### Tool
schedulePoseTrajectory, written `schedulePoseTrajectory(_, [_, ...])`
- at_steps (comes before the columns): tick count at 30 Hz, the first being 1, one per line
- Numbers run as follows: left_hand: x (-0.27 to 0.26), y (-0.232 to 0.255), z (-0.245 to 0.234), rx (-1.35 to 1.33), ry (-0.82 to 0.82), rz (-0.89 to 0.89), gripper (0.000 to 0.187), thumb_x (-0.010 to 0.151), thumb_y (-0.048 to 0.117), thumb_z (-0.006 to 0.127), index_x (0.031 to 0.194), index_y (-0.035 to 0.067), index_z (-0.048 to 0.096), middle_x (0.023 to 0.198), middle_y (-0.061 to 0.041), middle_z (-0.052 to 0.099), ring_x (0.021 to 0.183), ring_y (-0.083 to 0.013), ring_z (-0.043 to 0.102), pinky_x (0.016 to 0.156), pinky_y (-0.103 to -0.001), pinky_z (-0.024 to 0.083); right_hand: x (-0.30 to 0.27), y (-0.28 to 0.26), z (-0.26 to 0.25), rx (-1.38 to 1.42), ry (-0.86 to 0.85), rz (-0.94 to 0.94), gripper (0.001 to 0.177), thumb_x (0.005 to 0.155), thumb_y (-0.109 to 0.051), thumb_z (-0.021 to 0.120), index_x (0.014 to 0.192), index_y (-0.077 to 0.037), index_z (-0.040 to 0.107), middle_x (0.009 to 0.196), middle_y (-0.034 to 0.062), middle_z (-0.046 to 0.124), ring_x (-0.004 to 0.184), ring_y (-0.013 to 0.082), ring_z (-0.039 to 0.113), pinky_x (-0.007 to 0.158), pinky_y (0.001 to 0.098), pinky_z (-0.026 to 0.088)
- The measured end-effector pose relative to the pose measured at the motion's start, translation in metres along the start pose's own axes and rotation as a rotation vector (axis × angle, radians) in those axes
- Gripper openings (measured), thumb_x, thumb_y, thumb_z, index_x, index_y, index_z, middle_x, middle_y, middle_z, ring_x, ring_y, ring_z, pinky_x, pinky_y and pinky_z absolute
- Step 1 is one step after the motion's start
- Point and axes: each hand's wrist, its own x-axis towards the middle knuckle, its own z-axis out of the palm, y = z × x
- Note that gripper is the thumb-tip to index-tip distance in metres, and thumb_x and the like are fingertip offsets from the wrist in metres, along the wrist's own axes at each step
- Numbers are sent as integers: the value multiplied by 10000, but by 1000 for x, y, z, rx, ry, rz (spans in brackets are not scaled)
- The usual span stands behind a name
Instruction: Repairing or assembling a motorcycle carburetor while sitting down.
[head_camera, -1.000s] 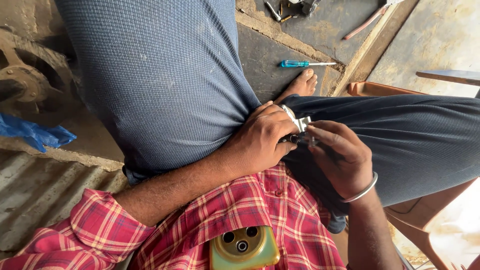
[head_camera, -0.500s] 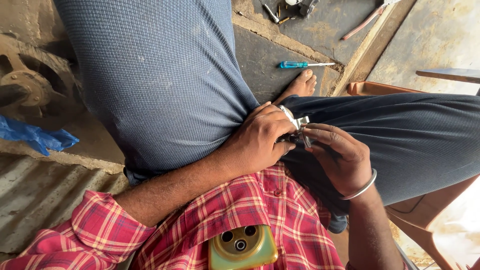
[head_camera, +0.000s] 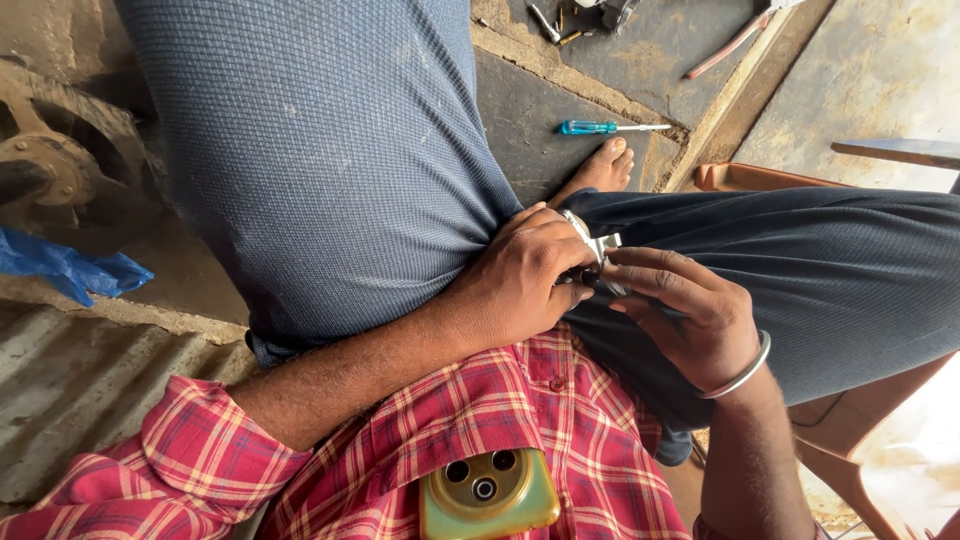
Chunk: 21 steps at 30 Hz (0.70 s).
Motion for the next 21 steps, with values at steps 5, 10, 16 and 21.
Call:
schedulePoseTrajectory(5, [1, 1, -1, -19, 10, -3, 318, 759, 128, 864, 1012, 24, 703, 1029, -119, 699, 1091, -297, 648, 1056, -455, 465, 2, -4, 2, -45, 18, -75, 322, 826, -20, 806, 1131, -100, 742, 1228, 98, 732, 1145, 247, 736, 944, 325, 619])
schedulePoseTrajectory(10, [1, 2, -2, -19, 4, -1, 317, 751, 118, 861, 1011, 28, 703, 1037, -117, 701, 1099, -297, 650, 1064, -456, 461, 1, -6, 3, -112, 45, -11, 380, 767, -51, 847, 1131, -71, 740, 1178, 98, 739, 1071, 248, 741, 883, 327, 609])
schedulePoseTrajectory(16, [1, 4, -4, -15, -2, -9, 331, 752, 124, 859, 1026, 27, 701, 1048, -118, 701, 1104, -302, 647, 1059, -461, 460, 2, -9, 3, -143, 60, -68, 382, 777, -59, 851, 1144, -70, 746, 1204, 99, 735, 1095, 252, 738, 904, 337, 613])
schedulePoseTrajectory(21, [0, 4, -4, -28, 4, 5, 321, 765, 121, 860, 1028, 30, 700, 1039, -116, 701, 1091, -301, 650, 1064, -468, 459, -2, -2, 0, -48, 9, -31, 362, 791, -44, 824, 1144, -81, 757, 1285, 133, 706, 1139, 249, 734, 907, 326, 609])
